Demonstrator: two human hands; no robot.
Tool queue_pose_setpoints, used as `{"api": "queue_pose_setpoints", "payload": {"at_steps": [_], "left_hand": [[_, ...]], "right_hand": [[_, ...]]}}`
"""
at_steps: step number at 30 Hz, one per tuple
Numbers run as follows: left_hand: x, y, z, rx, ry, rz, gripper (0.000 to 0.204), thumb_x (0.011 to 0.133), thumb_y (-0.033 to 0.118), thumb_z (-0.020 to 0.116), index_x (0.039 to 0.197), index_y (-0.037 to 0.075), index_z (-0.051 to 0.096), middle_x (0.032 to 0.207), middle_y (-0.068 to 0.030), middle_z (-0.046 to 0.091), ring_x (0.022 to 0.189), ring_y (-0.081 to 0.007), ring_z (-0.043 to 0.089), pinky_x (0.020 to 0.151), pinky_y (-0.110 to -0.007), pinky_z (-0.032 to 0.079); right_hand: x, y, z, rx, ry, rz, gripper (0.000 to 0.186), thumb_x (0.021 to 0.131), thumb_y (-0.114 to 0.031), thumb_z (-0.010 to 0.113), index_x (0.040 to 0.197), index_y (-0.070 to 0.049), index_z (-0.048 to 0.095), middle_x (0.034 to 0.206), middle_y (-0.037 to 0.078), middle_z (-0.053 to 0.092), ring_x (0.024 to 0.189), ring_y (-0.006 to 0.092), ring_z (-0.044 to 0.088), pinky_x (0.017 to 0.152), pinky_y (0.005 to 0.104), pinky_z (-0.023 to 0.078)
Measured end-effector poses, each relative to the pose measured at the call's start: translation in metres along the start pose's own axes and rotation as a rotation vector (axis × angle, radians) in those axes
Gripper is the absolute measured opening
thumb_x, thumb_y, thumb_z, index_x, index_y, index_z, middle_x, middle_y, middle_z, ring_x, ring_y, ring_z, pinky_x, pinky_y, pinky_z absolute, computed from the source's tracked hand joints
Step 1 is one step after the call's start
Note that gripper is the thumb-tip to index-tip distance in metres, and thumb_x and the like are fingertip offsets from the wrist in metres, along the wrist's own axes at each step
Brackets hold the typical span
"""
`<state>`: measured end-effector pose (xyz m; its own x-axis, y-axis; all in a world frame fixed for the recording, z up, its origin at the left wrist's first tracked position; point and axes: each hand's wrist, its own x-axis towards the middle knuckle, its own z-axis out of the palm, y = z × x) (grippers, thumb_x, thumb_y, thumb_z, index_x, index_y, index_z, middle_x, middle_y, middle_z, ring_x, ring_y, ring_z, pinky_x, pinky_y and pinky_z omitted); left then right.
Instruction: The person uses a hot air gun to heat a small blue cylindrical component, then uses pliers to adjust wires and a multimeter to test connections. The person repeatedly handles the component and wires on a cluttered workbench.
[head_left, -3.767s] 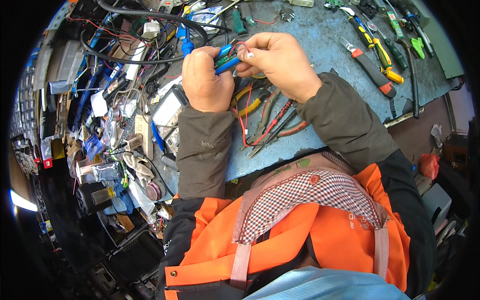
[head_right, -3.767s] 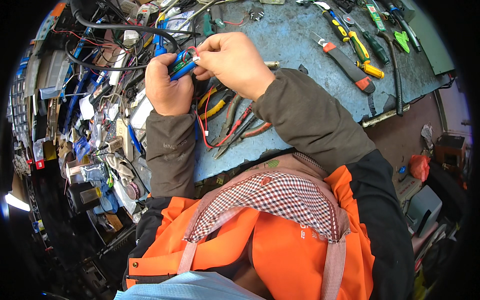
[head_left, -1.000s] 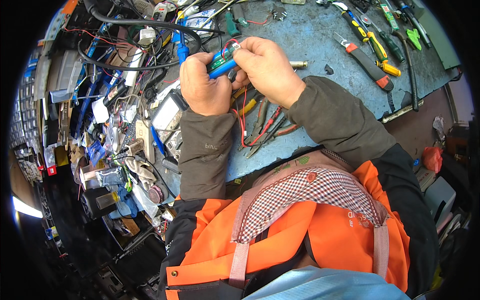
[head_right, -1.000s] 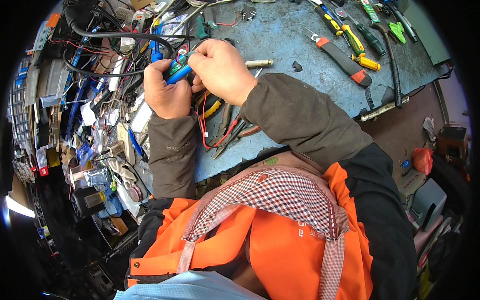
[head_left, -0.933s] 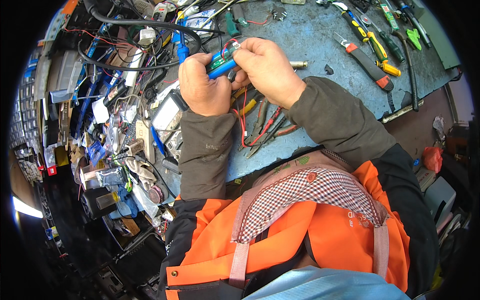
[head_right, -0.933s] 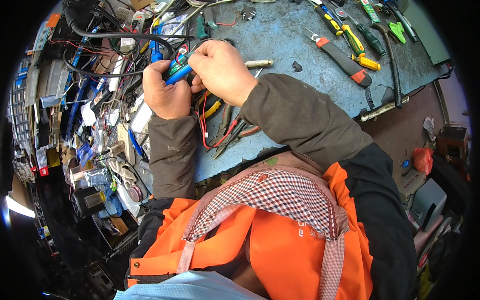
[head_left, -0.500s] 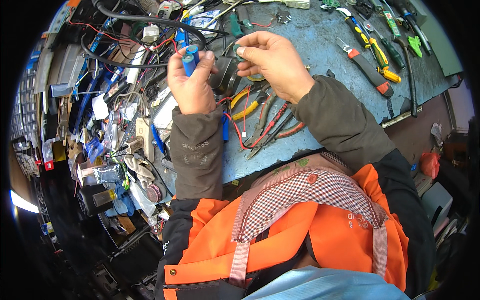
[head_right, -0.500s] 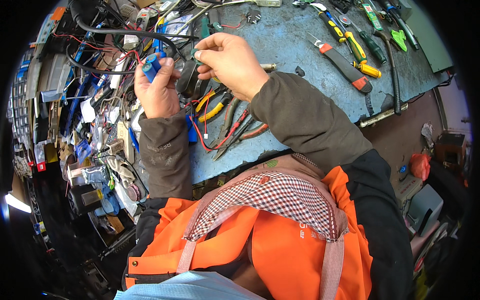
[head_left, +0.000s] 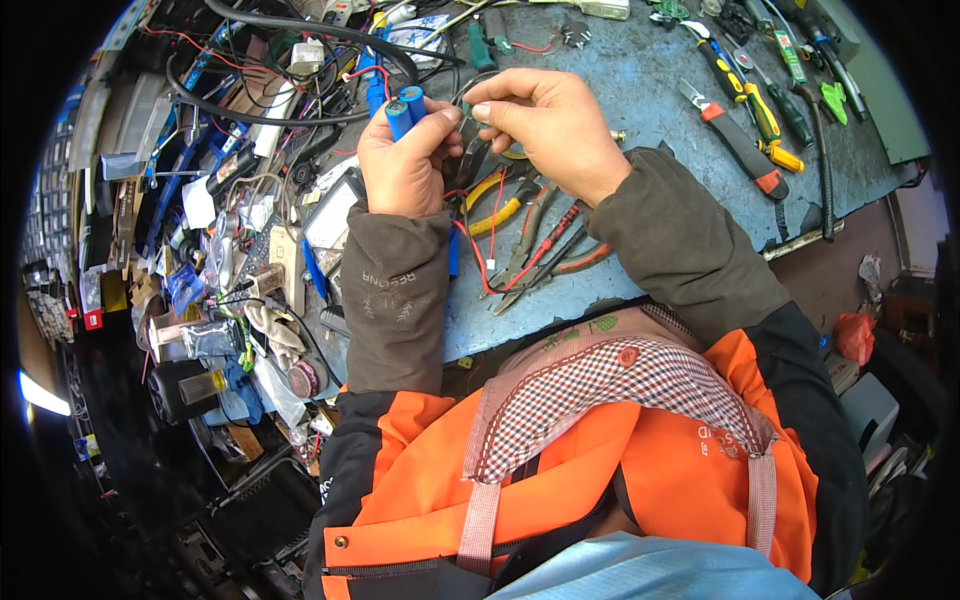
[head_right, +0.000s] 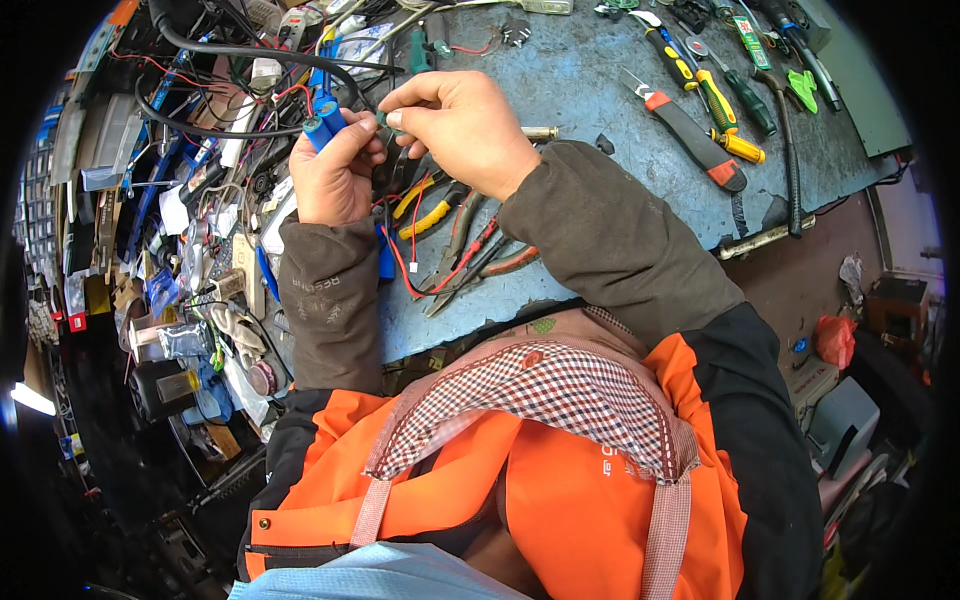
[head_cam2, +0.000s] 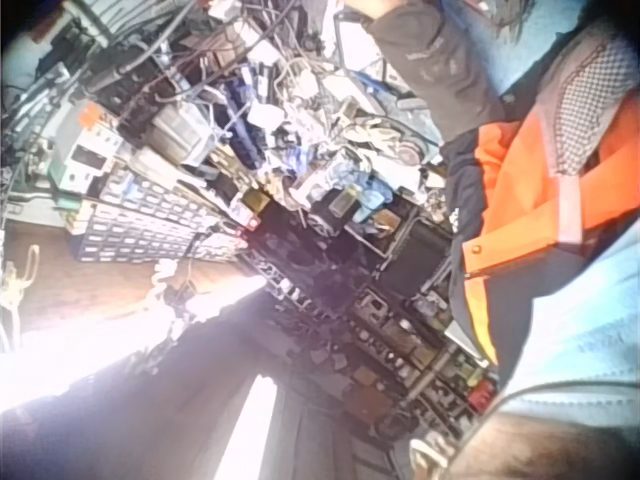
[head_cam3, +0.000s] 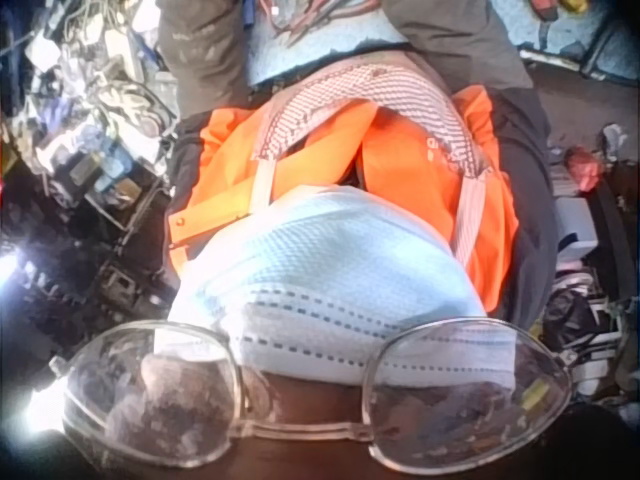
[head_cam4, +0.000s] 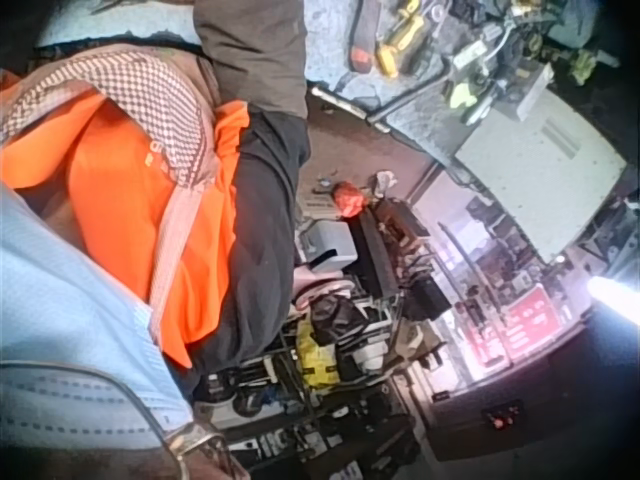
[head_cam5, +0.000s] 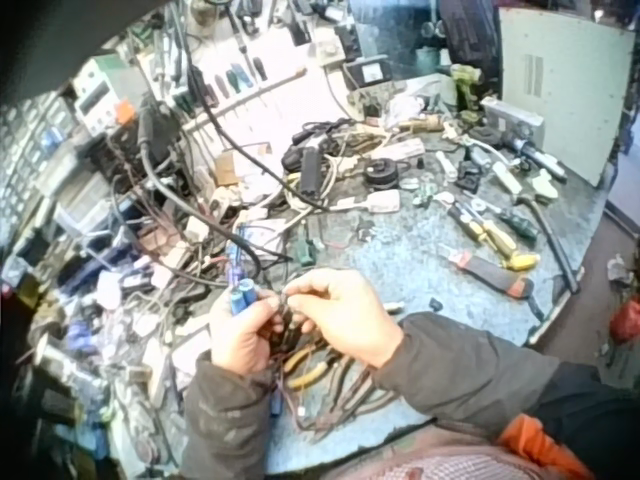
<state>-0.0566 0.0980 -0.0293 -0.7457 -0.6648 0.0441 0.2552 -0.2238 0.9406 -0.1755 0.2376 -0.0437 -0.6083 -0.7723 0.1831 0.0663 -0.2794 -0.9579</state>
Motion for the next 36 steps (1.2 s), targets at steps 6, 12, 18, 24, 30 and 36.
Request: {"api": "queue_pose_setpoints", "payload": {"at_steps": [6, 12, 18, 24, 30, 36], "left_hand": [[0.000, 0.004, -0.002, 0.039, -0.017, -0.059, 0.013, 0.090, -0.003, 0.079, 0.099, 0.001, 0.071, 0.095, -0.0127, 0.077, 0.074, -0.0180, 0.074, 0.059, -0.028, 0.058], [0.000, 0.006, -0.005, 0.094, -0.024, -0.064, 0.016, 0.089, -0.002, 0.081, 0.101, 0.002, 0.070, 0.094, -0.0123, 0.077, 0.074, -0.0187, 0.073, 0.058, -0.029, 0.057], [0.000, 0.006, -0.003, 0.192, -0.031, -0.079, 0.016, 0.089, -0.002, 0.080, 0.099, 0.002, 0.069, 0.093, -0.0110, 0.076, 0.071, -0.0176, 0.070, 0.057, -0.030, 0.054], [0.006, 0.003, -0.013, 0.009, 0.048, -0.047, 0.016, 0.089, -0.003, 0.080, 0.098, 0.003, 0.068, 0.091, -0.0092, 0.074, 0.070, -0.0170, 0.068, 0.059, -0.030, 0.054], [0.006, 0.003, -0.009, -0.007, 0.109, -0.061, 0.015, 0.089, -0.002, 0.080, 0.098, 0.003, 0.069, 0.090, -0.0094, 0.074, 0.073, -0.0176, 0.072, 0.060, -0.031, 0.060], [0.005, 0.002, -0.009, 0.000, 0.099, -0.057, 0.014, 0.090, -0.002, 0.080, 0.098, 0.003, 0.069, 0.092, -0.0101, 0.075, 0.074, -0.0174, 0.072, 0.060, -0.030, 0.062]], "right_hand": [[0.003, 0.009, -0.001, -0.227, 0.041, -0.204, 0.017, 0.095, -0.004, 0.072, 0.109, 0.000, 0.079, 0.094, 0.009, 0.075, 0.081, 0.0175, 0.072, 0.072, 0.0314, 0.057], [0.004, 0.014, -0.004, -0.370, 0.067, -0.332, 0.017, 0.090, -0.005, 0.072, 0.104, -0.003, 0.080, 0.096, 0.015, 0.075, 0.086, 0.0288, 0.074, 0.076, 0.0374, 0.058], [0.004, 0.012, -0.005, -0.531, 0.038, -0.416, 0.016, 0.093, -0.007, 0.071, 0.105, -0.003, 0.080, 0.094, 0.013, 0.075, 0.084, 0.0273, 0.074, 0.074, 0.0373, 0.058], [0.003, 0.005, 0.001, 0.046, -0.006, -0.015, 0.021, 0.105, -0.016, 0.067, 0.112, 0.002, 0.076, 0.091, 0.005, 0.074, 0.077, 0.0134, 0.071, 0.070, 0.0307, 0.060], [0.003, -0.002, -0.006, 0.135, 0.012, 0.184, 0.026, 0.105, -0.018, 0.069, 0.121, 0.002, 0.073, 0.103, 0.009, 0.074, 0.088, 0.0164, 0.074, 0.076, 0.0299, 0.061], [0.003, -0.001, -0.008, 0.171, 0.010, 0.234, 0.023, 0.104, -0.020, 0.072, 0.115, -0.001, 0.074, 0.099, 0.007, 0.074, 0.085, 0.0152, 0.073, 0.074, 0.0292, 0.060]]}}
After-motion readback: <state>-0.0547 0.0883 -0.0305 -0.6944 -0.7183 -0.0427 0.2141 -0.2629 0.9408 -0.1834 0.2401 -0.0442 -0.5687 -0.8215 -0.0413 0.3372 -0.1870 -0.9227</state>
